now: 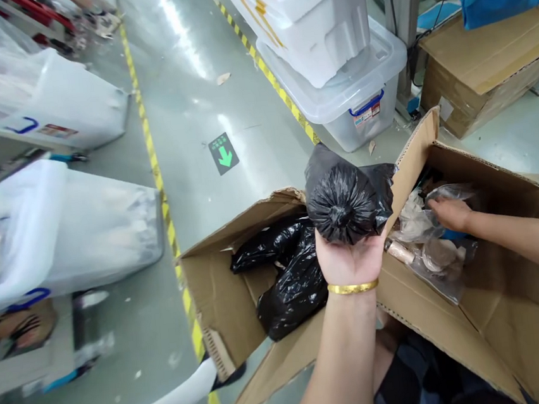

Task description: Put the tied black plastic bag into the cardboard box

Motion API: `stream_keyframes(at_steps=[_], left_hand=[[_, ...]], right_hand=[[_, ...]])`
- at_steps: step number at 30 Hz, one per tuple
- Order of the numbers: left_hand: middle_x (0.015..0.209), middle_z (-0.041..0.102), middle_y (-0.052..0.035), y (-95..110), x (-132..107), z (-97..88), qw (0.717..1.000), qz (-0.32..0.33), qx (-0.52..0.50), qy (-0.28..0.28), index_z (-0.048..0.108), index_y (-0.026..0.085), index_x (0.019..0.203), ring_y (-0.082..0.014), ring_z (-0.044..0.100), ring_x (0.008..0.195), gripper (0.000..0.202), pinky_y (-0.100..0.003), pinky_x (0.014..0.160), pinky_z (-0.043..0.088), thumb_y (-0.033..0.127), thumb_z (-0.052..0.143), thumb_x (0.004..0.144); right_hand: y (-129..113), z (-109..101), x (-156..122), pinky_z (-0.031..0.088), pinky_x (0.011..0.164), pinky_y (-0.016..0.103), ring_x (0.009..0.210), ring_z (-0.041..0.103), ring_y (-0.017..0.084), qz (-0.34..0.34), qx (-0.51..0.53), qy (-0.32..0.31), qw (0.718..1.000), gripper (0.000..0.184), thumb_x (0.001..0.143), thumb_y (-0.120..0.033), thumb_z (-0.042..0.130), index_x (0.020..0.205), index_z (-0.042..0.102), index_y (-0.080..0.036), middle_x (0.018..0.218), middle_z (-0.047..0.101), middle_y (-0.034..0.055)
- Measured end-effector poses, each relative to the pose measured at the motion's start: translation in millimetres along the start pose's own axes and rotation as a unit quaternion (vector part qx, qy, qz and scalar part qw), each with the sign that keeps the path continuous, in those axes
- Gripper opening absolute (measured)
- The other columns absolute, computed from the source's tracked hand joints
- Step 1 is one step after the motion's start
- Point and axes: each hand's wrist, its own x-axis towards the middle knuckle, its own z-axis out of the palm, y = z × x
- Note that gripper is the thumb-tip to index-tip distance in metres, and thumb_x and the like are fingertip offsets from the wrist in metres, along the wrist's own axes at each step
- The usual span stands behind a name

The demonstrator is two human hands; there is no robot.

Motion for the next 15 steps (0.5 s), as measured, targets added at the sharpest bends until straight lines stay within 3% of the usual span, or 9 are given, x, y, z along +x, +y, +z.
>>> stream_keyframes(at_steps=[3,5,7,9,11,15], left_hand=[[0.142,0.068,-0.0125,1,1,-1.5,1.000,-0.010,-0.009,-0.012,0.071,0.027,0.132,-0.0330,0.061,0.136,0.051,-0.056,0.111,0.053,0.055,0.044,0.100],[0.143,0.068,-0.0124,1,1,-0.8,1.000,-0.012,-0.012,-0.012,0.071,0.027,0.133,-0.0330,0.061,0.137,0.050,-0.056,0.112,0.053,0.054,0.046,0.099],[0.142,0.068,-0.0118,2,0,0.4,1.000,-0.009,-0.015,0.000,0.071,0.027,0.133,-0.0328,0.061,0.137,0.048,-0.057,0.113,0.052,0.053,0.049,0.098],[0.142,0.068,-0.0113,2,-1,1.4,1.000,-0.006,-0.021,0.012,0.070,0.028,0.133,-0.0328,0.061,0.137,0.047,-0.058,0.114,0.051,0.051,0.050,0.098],[0.142,0.068,-0.0109,3,-3,1.7,0.999,-0.006,-0.027,0.016,0.071,0.028,0.133,-0.0329,0.060,0.137,0.047,-0.058,0.113,0.051,0.051,0.049,0.099],[0.142,0.068,-0.0107,4,-2,0.5,0.999,-0.020,-0.034,0.015,0.072,0.027,0.130,-0.0333,0.062,0.135,0.046,-0.056,0.109,0.055,0.050,0.046,0.100]], right_hand=[[-14,5,-30,0.039,0.115,0.059,0.138,0.048,0.037,-0.077,-0.041,0.017,0.996,0.049,0.101,-0.027,0.065,0.147,0.053,-0.016,0.150,0.051,0.0188],[-37,31,-55,0.042,0.112,0.052,0.132,0.053,0.034,-0.151,-0.053,-0.038,0.986,0.043,0.094,-0.021,0.073,0.135,0.063,-0.016,0.139,0.060,0.0173],[-59,63,-72,0.051,0.103,0.049,0.121,0.061,0.031,-0.188,-0.065,-0.109,0.974,0.043,0.090,-0.031,0.081,0.127,0.067,-0.017,0.129,0.066,0.0126],[-72,89,-74,0.055,0.098,0.047,0.113,0.066,0.027,-0.192,-0.077,-0.161,0.965,0.032,0.093,-0.038,0.080,0.117,0.070,-0.019,0.123,0.069,0.0085],[-74,102,-65,0.057,0.097,0.046,0.111,0.068,0.025,-0.181,-0.081,-0.180,0.964,0.023,0.099,-0.038,0.074,0.113,0.071,-0.019,0.120,0.070,0.0069],[-61,106,-56,0.054,0.105,0.055,0.126,0.062,0.031,-0.178,-0.043,-0.172,0.968,0.042,0.100,-0.038,0.074,0.136,0.064,-0.019,0.141,0.062,0.0112]])
